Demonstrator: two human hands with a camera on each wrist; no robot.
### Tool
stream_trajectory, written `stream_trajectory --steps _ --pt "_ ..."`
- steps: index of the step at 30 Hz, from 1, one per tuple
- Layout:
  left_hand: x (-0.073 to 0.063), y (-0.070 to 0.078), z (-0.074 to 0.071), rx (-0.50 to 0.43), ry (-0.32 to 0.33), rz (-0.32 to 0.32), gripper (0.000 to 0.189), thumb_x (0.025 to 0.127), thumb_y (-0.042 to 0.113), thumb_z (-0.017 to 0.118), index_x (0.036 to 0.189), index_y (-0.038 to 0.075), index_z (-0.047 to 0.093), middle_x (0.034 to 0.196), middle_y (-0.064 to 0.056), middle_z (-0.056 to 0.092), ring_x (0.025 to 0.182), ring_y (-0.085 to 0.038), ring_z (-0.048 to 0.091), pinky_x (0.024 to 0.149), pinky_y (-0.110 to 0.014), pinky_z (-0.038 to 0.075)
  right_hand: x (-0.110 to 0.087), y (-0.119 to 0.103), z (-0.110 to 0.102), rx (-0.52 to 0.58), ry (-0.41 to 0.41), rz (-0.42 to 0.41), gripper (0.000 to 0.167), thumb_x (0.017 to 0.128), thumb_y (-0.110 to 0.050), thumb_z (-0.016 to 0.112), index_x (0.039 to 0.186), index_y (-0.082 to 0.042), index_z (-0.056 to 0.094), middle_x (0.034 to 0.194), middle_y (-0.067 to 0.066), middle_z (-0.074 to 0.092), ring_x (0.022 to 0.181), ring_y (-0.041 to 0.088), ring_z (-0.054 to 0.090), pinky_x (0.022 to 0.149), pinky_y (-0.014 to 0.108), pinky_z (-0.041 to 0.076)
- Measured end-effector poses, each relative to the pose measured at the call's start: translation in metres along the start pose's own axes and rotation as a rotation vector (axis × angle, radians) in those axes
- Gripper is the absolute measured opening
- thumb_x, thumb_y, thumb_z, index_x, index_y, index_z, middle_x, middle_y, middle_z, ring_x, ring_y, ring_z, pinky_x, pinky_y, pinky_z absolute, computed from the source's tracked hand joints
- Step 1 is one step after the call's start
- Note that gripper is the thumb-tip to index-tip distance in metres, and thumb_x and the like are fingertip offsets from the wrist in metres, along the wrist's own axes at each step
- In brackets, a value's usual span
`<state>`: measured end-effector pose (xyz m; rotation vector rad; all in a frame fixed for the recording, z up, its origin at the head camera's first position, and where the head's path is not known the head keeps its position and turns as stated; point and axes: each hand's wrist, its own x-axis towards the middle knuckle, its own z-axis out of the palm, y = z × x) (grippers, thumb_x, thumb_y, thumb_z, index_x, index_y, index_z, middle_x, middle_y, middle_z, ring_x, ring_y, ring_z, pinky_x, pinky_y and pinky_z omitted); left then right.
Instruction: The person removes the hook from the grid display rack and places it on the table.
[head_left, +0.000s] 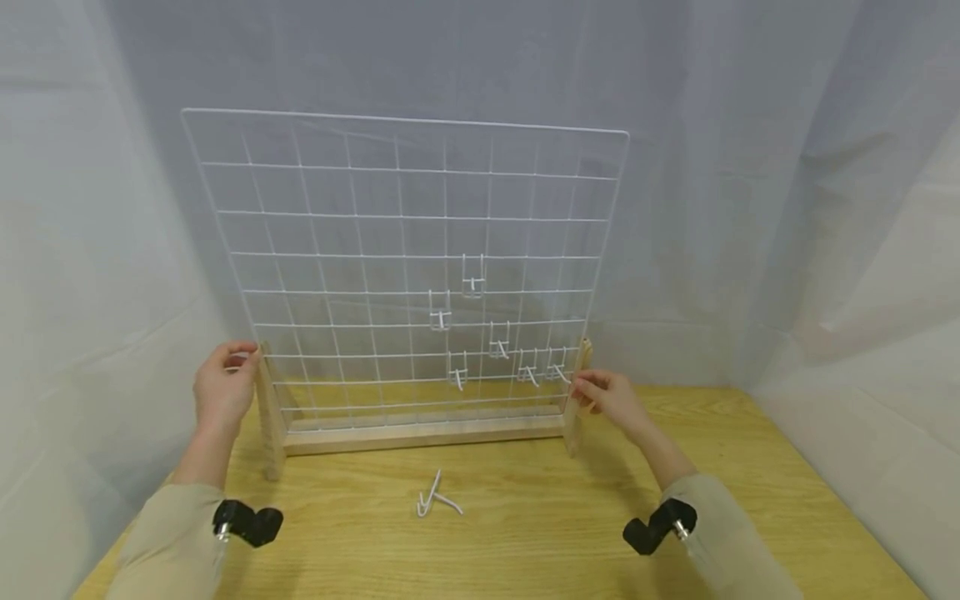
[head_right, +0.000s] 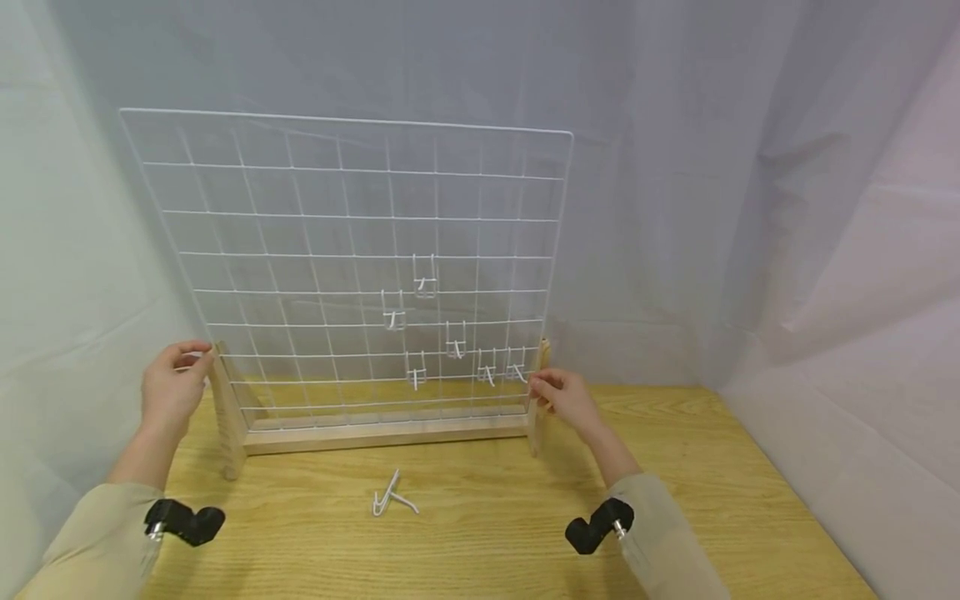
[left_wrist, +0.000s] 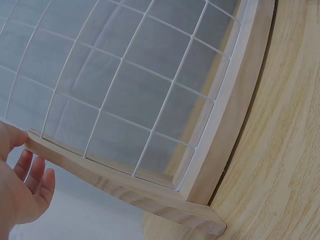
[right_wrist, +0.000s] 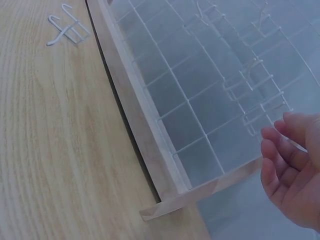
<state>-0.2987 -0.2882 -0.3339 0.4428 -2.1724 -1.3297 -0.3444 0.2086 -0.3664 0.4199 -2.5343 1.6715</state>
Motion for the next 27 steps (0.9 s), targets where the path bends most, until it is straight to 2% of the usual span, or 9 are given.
stream_trajectory --steps 2,9,13,15,19,23,27 --pt "0.000 0.001 0.000 -0.004 0.005 0.005 0.029 0.094 0.020 0.051 0.117 0.002 0.056 0.092 -0.001 0.051 0.072 -0.001 0.043 0.059 -0.015 0.038 0.002 -0.003 -0.002 0.001 0.002 -0.008 0.032 0.094 -0.016 0.055 0.110 0.012 0.057 0.084 0.007 0.065 0.072 0.014 0.057 0.060 0.027 0.047" --pt "0.001 0.000 0.000 -0.019 0.010 0.033 0.028 0.094 0.019 0.050 0.115 0.001 0.056 0.088 0.000 0.049 0.069 0.000 0.043 0.057 -0.015 0.038 0.008 -0.012 -0.003 -0.021 0.000 -0.022 0.033 0.094 -0.017 0.055 0.111 0.010 0.057 0.084 0.007 0.065 0.070 0.014 0.057 0.063 0.033 0.049" --pt "0.002 -0.001 0.000 -0.018 0.010 0.032 0.028 0.094 0.018 0.050 0.116 0.001 0.056 0.088 0.000 0.049 0.069 0.000 0.043 0.056 -0.015 0.038 0.009 -0.015 -0.001 -0.024 -0.011 -0.033 0.033 0.093 -0.017 0.057 0.113 0.010 0.057 0.086 0.011 0.066 0.070 0.015 0.058 0.063 0.033 0.049" --pt "0.002 -0.002 0.000 -0.016 0.007 0.028 0.028 0.094 0.019 0.050 0.116 0.002 0.056 0.089 -0.001 0.049 0.069 -0.001 0.043 0.055 -0.015 0.038 0.006 -0.024 0.000 -0.015 -0.022 -0.034 0.032 0.093 -0.013 0.056 0.112 0.012 0.055 0.088 0.018 0.065 0.070 0.018 0.058 0.062 0.033 0.049" --pt "0.002 -0.003 0.000 -0.002 -0.005 0.025 0.029 0.095 0.018 0.049 0.117 0.002 0.055 0.094 -0.004 0.051 0.072 -0.003 0.044 0.056 -0.016 0.038 0.008 -0.024 0.003 -0.029 -0.030 -0.021 0.030 0.093 -0.014 0.056 0.112 0.010 0.057 0.088 0.018 0.064 0.071 0.019 0.058 0.062 0.032 0.048" --pt "0.000 -0.003 0.000 0.019 -0.010 0.029 0.029 0.095 0.018 0.048 0.118 0.002 0.055 0.100 -0.010 0.052 0.074 -0.005 0.044 0.057 -0.016 0.038 0.014 -0.016 0.005 -0.059 -0.042 0.000 0.034 0.094 -0.019 0.055 0.116 0.007 0.057 0.089 0.012 0.065 0.074 0.019 0.059 0.064 0.030 0.049" --pt "-0.001 -0.001 -0.001 0.023 -0.014 0.028 0.029 0.095 0.018 0.047 0.118 0.002 0.055 0.101 -0.011 0.052 0.075 -0.006 0.044 0.057 -0.016 0.038 0.018 -0.017 0.008 -0.065 -0.053 0.010 0.032 0.094 -0.016 0.054 0.116 0.007 0.057 0.095 0.018 0.065 0.075 0.018 0.059 0.063 0.029 0.049"
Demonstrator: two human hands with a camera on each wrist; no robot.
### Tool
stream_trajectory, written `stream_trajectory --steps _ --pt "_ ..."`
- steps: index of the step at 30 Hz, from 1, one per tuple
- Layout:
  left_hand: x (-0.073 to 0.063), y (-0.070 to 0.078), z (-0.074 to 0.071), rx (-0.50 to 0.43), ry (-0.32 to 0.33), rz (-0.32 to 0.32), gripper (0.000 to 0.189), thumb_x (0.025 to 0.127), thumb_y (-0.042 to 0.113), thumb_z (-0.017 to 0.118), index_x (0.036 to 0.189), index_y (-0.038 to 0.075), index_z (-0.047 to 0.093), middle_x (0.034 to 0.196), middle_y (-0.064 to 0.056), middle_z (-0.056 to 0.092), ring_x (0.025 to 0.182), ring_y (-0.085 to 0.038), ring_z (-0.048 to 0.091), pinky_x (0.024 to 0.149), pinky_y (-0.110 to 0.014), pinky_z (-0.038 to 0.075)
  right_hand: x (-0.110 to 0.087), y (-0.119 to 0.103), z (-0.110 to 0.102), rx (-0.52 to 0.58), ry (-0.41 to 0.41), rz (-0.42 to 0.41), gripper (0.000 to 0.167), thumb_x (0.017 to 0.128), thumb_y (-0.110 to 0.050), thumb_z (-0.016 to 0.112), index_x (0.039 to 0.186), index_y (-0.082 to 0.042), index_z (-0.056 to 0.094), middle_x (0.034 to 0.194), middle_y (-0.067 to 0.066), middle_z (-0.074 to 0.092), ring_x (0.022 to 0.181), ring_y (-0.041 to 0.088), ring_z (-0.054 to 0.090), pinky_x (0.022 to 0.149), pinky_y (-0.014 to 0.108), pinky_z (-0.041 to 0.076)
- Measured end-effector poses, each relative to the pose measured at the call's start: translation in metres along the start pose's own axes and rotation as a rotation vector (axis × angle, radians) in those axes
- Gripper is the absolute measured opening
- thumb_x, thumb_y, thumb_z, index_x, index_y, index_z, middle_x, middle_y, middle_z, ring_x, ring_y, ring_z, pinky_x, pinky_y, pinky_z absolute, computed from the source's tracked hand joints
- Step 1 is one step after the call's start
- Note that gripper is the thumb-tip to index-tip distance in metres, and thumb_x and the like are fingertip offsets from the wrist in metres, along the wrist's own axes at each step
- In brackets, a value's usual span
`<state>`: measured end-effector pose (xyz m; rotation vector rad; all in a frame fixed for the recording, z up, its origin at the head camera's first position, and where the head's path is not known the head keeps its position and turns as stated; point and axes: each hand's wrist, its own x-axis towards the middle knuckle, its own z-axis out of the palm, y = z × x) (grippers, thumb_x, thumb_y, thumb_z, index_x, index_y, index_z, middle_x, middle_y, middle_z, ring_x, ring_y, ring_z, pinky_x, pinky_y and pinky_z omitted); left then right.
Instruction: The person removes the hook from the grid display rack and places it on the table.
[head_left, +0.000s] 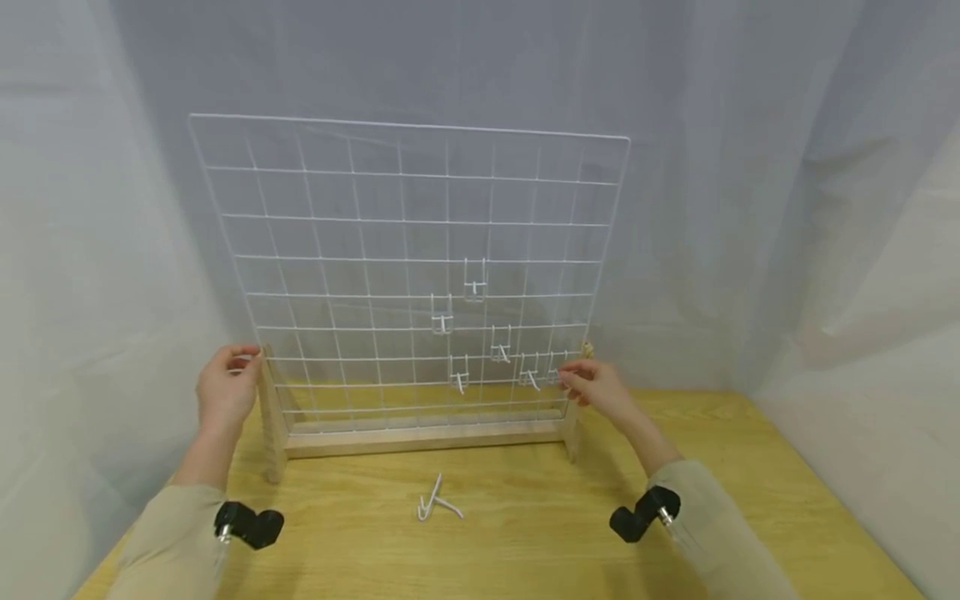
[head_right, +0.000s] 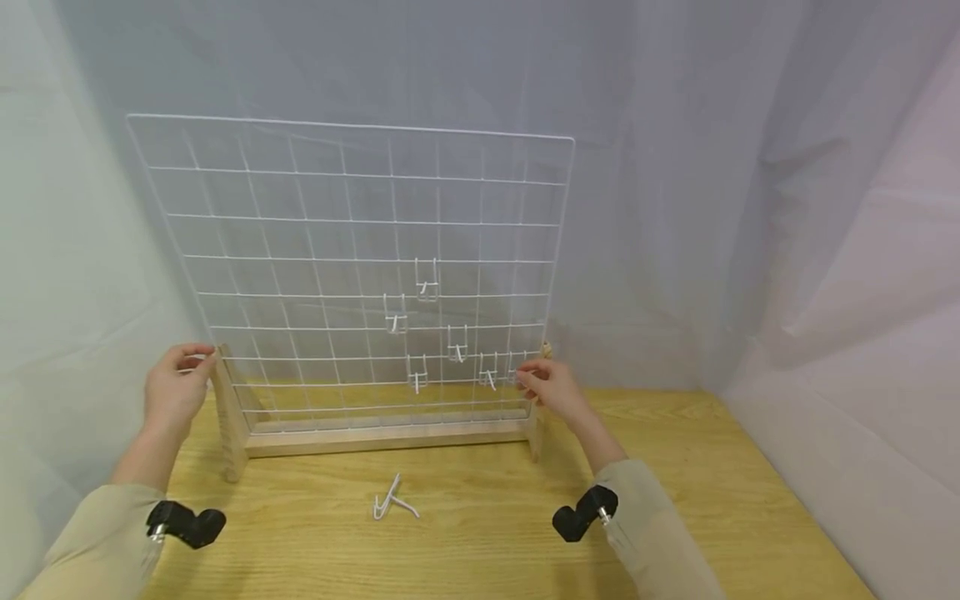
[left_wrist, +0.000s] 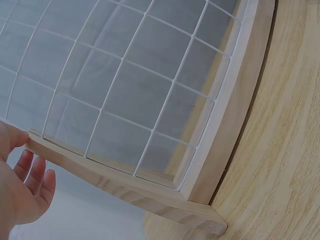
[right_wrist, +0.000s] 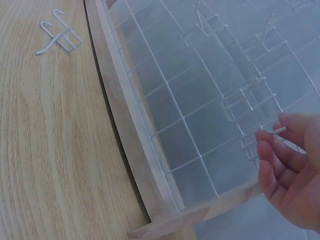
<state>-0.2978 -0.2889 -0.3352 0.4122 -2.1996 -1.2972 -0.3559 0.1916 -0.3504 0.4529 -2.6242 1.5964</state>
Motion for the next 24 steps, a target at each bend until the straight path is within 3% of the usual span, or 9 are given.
stream_trajectory --steps 9,16,24 --pt "0.001 -0.001 0.001 0.004 0.010 0.005 0.029 0.095 0.018 0.048 0.117 0.002 0.056 0.102 -0.012 0.053 0.076 -0.007 0.045 0.059 -0.016 0.038 0.003 -0.003 0.006 0.031 0.015 0.021 0.027 0.092 -0.009 0.053 0.112 0.009 0.058 0.088 0.016 0.066 0.070 0.013 0.058 0.060 0.027 0.048" --pt "0.000 -0.002 0.002 0.007 0.015 0.000 0.029 0.095 0.019 0.048 0.117 0.002 0.056 0.100 -0.010 0.053 0.076 -0.007 0.045 0.059 -0.017 0.037 0.003 -0.005 0.009 0.059 0.037 0.058 0.027 0.091 -0.007 0.052 0.111 0.010 0.057 0.093 0.024 0.063 0.078 0.030 0.060 0.065 0.038 0.050" --pt "0.001 -0.003 0.002 -0.004 0.034 0.009 0.027 0.094 0.018 0.050 0.115 0.002 0.057 0.091 -0.003 0.052 0.070 0.001 0.043 0.058 -0.016 0.037 0.003 -0.010 0.011 0.112 0.091 0.093 0.025 0.089 -0.005 0.053 0.109 0.010 0.058 0.079 0.010 0.063 0.069 0.019 0.058 0.060 0.029 0.048"
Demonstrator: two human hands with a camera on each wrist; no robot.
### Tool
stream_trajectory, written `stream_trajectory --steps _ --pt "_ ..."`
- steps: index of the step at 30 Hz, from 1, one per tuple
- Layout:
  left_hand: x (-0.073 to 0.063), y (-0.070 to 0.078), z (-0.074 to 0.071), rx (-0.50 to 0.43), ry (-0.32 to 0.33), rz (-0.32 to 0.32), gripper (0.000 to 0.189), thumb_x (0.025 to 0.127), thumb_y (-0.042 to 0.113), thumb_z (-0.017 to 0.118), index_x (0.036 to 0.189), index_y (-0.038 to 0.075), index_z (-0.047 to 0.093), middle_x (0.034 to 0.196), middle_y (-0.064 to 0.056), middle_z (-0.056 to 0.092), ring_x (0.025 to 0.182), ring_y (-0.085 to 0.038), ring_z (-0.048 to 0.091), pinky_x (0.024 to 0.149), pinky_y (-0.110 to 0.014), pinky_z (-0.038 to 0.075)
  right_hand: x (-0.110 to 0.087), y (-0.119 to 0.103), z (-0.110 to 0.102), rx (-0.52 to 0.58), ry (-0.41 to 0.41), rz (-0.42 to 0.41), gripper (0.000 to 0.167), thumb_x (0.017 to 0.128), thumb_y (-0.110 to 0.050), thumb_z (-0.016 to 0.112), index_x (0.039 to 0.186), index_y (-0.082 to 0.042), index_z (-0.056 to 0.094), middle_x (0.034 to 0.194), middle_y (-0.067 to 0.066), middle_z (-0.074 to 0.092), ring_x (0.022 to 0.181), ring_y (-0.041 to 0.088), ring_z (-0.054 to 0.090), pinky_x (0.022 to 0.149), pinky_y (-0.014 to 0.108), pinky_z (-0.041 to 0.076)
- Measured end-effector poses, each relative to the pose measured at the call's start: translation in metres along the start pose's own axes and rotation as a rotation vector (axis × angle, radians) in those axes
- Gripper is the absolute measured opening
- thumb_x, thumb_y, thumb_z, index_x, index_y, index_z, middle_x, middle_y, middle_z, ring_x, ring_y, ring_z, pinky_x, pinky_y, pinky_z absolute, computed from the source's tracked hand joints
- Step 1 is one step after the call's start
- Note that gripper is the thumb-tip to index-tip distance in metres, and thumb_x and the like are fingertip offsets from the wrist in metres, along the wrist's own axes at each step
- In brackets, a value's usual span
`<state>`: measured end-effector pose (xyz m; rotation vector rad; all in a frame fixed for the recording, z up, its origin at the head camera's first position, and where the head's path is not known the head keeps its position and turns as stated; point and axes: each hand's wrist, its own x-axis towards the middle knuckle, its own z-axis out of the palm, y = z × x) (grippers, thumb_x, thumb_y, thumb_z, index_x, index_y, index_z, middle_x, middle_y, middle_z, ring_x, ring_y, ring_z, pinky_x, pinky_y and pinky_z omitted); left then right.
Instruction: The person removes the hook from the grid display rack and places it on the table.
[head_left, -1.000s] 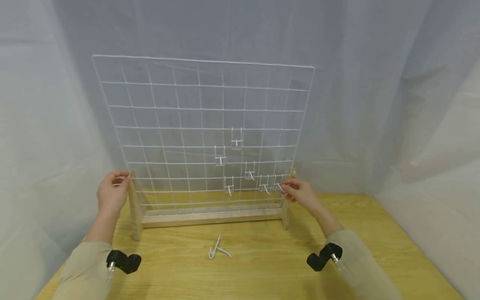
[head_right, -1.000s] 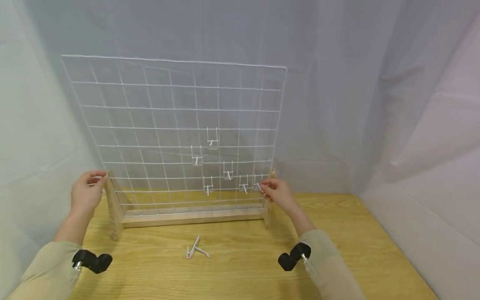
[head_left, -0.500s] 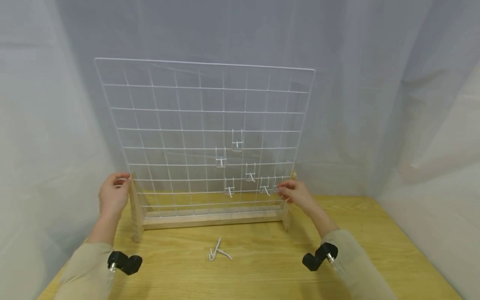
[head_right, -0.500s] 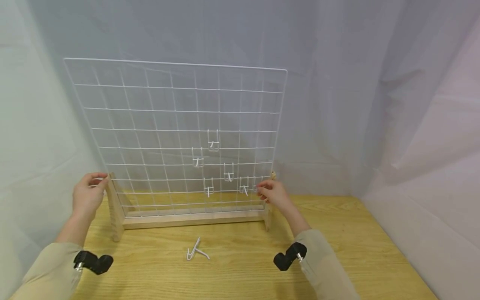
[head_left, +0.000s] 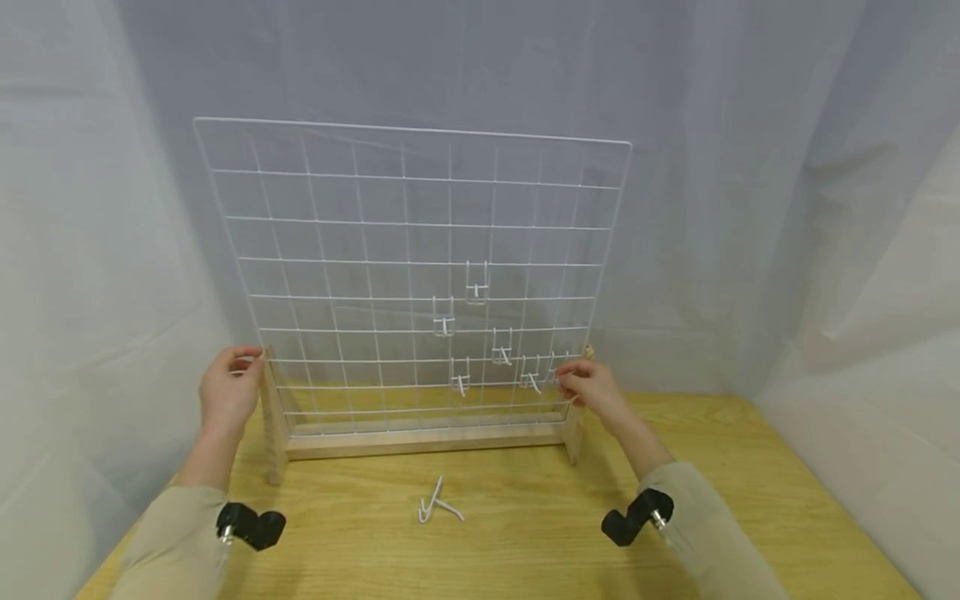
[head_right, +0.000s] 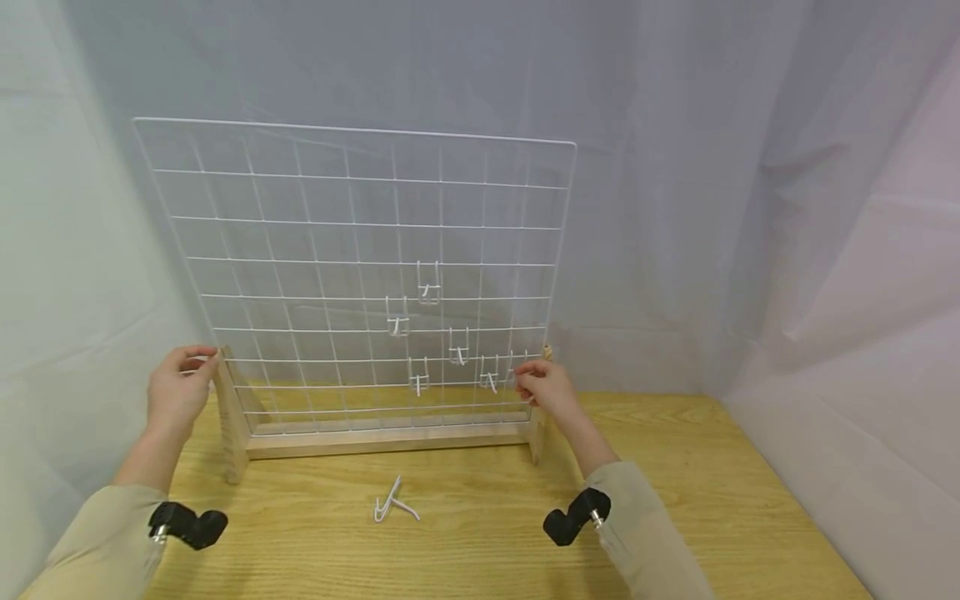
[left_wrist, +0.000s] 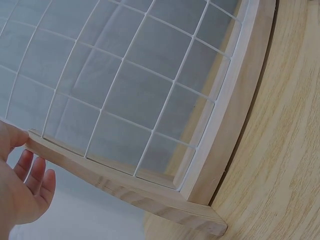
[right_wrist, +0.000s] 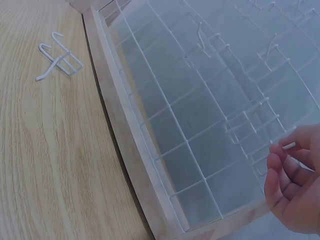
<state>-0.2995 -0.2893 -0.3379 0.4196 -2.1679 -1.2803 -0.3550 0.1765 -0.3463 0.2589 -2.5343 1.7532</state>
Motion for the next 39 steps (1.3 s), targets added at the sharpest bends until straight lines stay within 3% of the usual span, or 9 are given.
stream_trajectory --steps 7,16,26,31,39 --pt "-0.002 0.002 0.000 0.006 0.000 0.003 0.028 0.094 0.017 0.050 0.116 0.002 0.057 0.093 -0.006 0.052 0.070 0.000 0.043 0.058 -0.016 0.037 -0.002 -0.003 0.000 0.043 0.030 -0.023 0.026 0.089 -0.002 0.052 0.109 0.013 0.056 0.072 0.001 0.059 0.061 0.010 0.054 0.055 0.023 0.045" --pt "-0.003 0.001 0.000 0.015 -0.008 0.004 0.028 0.094 0.018 0.049 0.116 0.002 0.056 0.098 -0.010 0.054 0.071 0.000 0.043 0.059 -0.016 0.037 -0.009 -0.002 -0.006 0.038 0.019 -0.031 0.024 0.088 -0.001 0.053 0.109 0.009 0.058 0.075 0.004 0.061 0.066 0.014 0.056 0.059 0.028 0.048" --pt "-0.002 0.004 -0.002 0.008 -0.026 -0.019 0.030 0.095 0.019 0.048 0.118 0.002 0.055 0.100 -0.009 0.052 0.075 -0.005 0.045 0.058 -0.016 0.038 -0.019 0.004 -0.015 0.026 -0.012 -0.043 0.024 0.087 0.001 0.052 0.109 0.012 0.054 0.073 0.000 0.058 0.065 0.013 0.054 0.058 0.026 0.046" --pt "-0.002 0.005 -0.003 0.008 -0.026 -0.015 0.029 0.095 0.020 0.048 0.118 0.003 0.055 0.102 -0.011 0.053 0.075 -0.006 0.045 0.059 -0.016 0.038 -0.024 0.007 -0.015 0.017 -0.031 -0.040 0.025 0.087 0.000 0.053 0.108 0.013 0.053 0.073 0.001 0.059 0.066 0.014 0.054 0.060 0.033 0.048" --pt "-0.001 0.003 -0.001 0.004 -0.019 -0.007 0.028 0.095 0.018 0.049 0.117 0.002 0.056 0.101 -0.011 0.052 0.076 -0.007 0.045 0.059 -0.016 0.037 -0.030 0.016 -0.009 0.013 -0.058 -0.039 0.024 0.086 0.000 0.056 0.106 0.012 0.054 0.072 0.000 0.059 0.065 0.014 0.054 0.058 0.029 0.046"
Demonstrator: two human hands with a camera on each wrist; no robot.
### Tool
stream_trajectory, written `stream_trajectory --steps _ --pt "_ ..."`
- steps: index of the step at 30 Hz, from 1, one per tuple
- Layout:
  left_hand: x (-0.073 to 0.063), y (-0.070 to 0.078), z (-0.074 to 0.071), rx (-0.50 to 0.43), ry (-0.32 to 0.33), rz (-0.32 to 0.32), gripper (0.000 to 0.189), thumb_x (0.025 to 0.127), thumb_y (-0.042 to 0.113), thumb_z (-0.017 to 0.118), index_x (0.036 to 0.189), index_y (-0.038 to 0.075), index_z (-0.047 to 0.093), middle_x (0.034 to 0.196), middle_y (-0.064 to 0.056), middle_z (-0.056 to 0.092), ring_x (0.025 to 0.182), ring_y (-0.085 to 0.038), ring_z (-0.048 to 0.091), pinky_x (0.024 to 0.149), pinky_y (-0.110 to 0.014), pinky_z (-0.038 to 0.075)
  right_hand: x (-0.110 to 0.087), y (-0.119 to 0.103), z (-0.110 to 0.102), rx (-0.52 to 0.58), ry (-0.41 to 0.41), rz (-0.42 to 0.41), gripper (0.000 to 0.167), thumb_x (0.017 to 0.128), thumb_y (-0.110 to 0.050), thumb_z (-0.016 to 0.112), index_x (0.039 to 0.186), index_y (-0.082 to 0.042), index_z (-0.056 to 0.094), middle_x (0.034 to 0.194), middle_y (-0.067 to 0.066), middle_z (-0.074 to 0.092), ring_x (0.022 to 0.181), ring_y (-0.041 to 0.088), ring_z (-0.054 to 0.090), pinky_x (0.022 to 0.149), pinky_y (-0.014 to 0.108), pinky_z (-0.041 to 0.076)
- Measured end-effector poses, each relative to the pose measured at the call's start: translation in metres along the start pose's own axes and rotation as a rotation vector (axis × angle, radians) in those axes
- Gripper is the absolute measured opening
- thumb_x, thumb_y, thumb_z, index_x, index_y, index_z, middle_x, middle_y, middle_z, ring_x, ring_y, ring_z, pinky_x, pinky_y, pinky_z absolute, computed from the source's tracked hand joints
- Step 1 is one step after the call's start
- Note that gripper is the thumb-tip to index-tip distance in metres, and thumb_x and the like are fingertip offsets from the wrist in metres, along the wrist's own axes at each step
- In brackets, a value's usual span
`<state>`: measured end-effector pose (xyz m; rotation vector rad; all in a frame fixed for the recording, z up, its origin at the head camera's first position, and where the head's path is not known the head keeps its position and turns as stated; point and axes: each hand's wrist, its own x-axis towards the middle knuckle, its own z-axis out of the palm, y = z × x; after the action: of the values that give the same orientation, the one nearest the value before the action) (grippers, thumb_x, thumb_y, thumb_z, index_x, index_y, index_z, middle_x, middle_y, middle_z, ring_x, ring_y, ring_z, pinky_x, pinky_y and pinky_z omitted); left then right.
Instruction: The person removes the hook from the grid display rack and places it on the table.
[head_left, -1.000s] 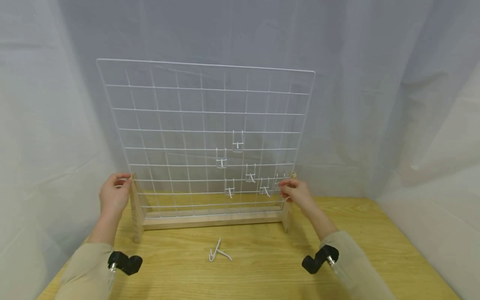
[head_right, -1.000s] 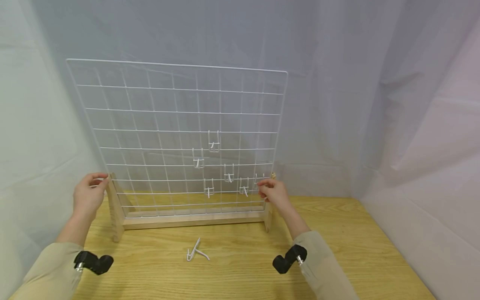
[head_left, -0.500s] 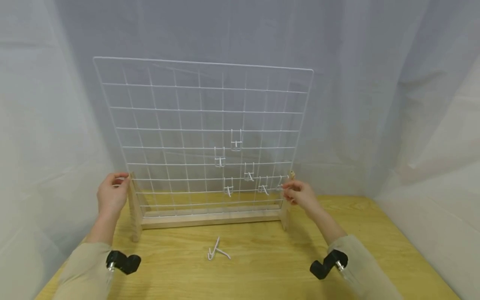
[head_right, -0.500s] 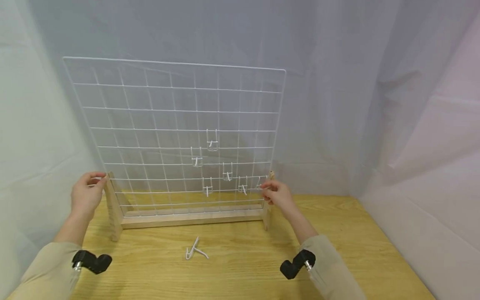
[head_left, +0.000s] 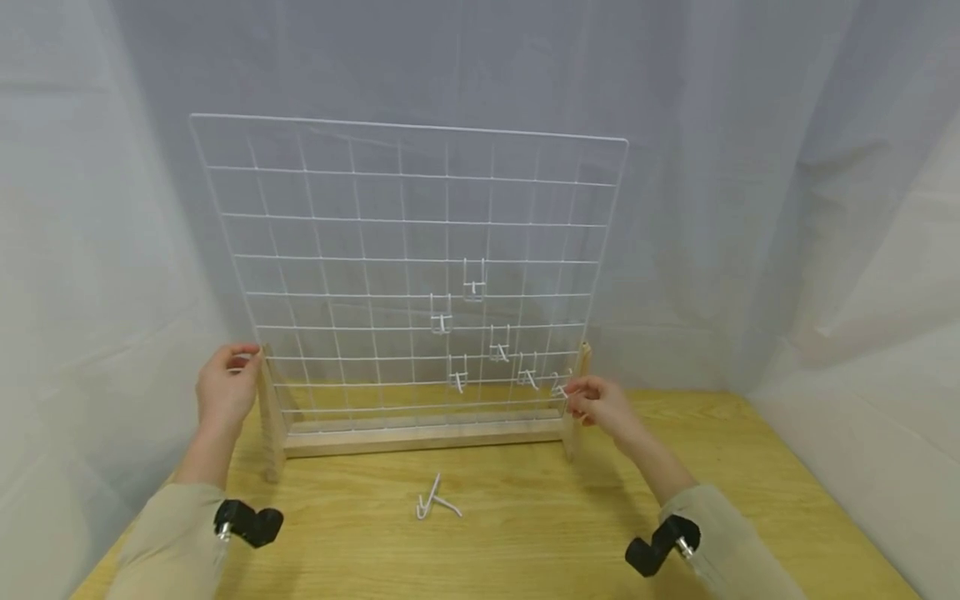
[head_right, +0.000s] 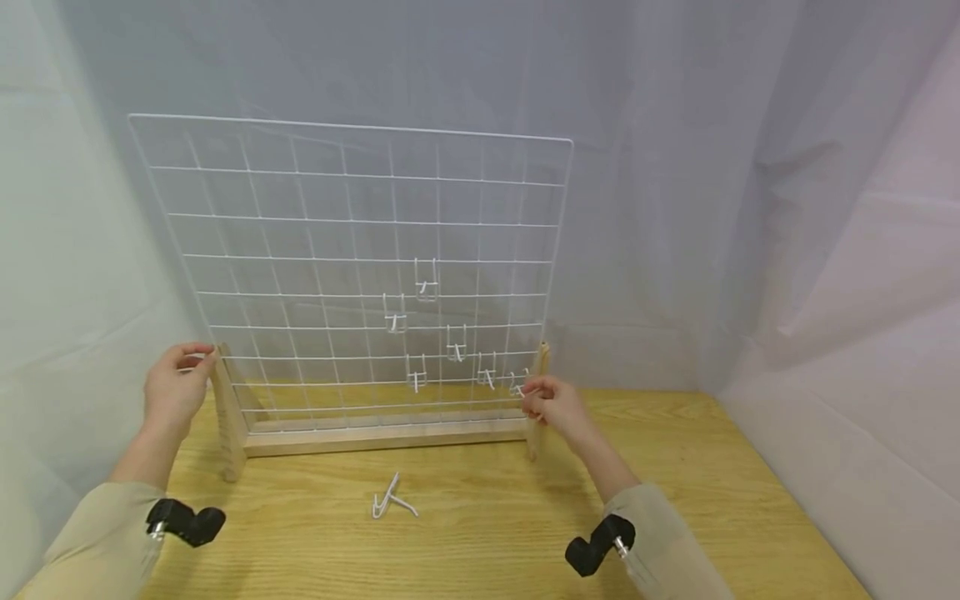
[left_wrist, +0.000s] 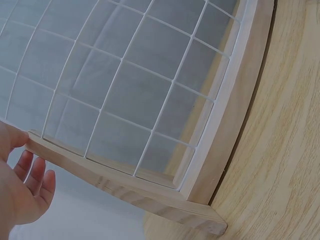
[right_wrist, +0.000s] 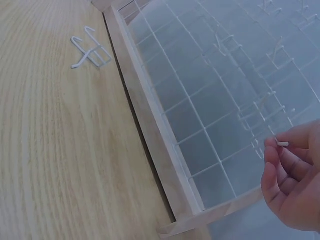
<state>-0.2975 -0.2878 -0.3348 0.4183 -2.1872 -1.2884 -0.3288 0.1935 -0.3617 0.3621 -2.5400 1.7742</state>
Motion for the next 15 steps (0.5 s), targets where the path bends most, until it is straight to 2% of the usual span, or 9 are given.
stream_trajectory --steps 9,15 --pt "0.001 0.000 0.001 -0.002 0.000 -0.001 0.028 0.095 0.018 0.049 0.117 0.002 0.056 0.100 -0.011 0.052 0.076 -0.007 0.045 0.059 -0.016 0.038 -0.004 0.010 0.011 -0.044 -0.045 0.026 0.020 0.085 -0.003 0.060 0.100 0.009 0.057 0.073 0.001 0.061 0.066 0.013 0.054 0.060 0.030 0.047" --pt "-0.001 0.000 0.000 -0.008 -0.003 -0.001 0.028 0.095 0.016 0.048 0.117 0.001 0.055 0.104 -0.013 0.052 0.078 -0.009 0.045 0.059 -0.016 0.038 -0.010 0.016 0.018 -0.055 -0.143 -0.008 0.019 0.086 -0.002 0.059 0.099 0.011 0.056 0.076 0.004 0.061 0.069 0.018 0.056 0.058 0.030 0.047"
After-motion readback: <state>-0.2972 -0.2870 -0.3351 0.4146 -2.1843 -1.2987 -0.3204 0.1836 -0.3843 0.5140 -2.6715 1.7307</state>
